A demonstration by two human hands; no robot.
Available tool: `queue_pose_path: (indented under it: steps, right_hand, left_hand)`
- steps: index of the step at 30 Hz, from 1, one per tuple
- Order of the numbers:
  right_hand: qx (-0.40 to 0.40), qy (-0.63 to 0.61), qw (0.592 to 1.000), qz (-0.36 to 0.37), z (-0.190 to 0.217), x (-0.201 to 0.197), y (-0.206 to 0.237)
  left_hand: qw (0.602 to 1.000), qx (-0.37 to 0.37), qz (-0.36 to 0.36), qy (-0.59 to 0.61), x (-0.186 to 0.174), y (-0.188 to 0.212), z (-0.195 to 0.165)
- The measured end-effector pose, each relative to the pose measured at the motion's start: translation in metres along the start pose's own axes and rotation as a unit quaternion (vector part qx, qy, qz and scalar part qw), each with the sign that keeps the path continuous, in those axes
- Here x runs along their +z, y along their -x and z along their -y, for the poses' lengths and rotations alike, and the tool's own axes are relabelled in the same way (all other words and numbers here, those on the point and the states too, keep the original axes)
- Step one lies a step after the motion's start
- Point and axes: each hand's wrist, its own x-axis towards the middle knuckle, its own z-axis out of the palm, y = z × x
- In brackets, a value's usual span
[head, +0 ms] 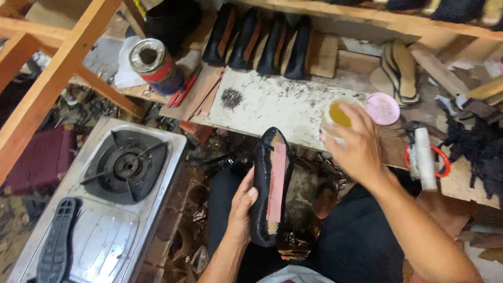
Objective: The person sits on the floor holding a black fabric shoe upper, brushes yellow glue from a container onto the pink insole board inside the shoe, presses and smooths the glued area by hand, and at one point places the shoe onto a wooden shelf rack with other shoe uppers.
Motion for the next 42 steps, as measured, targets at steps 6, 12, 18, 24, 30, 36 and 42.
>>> queue_pose_path:
  steps: [6,12,18,24,30,36,42]
  right_hand:
    - [0.039,0.121,0.988,0.085,-0.053,0.009,-0.039]
    - [0.080,-0.023,0.996,0.007,-0.049,0.012,-0.017]
    - [0.000,-0.274,0.960,0.056,0.068,-0.010,0.053]
    - [-0.141,-0.240,0.958,0.065,0.129,-0.007,0.091]
    - [-0.201,-0.239,0.949,0.038,0.119,-0.011,0.082]
    - [-0.237,-0.213,0.947,0.039,0.112,-0.009,0.074]
    - [-0.264,-0.229,0.937,0.014,0.113,-0.007,0.070]
  left_hand:
    - [1.000,-0.020,-0.002,0.007,0.006,0.001,0.001]
    - [1.000,-0.004,-0.004,0.008,-0.004,-0.005,-0.001]
    - [1.000,0.000,0.015,0.027,0.002,-0.018,0.003]
    - [0.999,-0.004,0.040,0.012,0.012,-0.021,0.006]
    - [0.998,-0.042,0.041,0.022,0.017,-0.017,0.001]
    - [0.996,-0.076,0.049,0.026,0.018,-0.013,-0.002]
    - [0.991,-0.118,0.045,0.047,0.013,-0.012,-0.001]
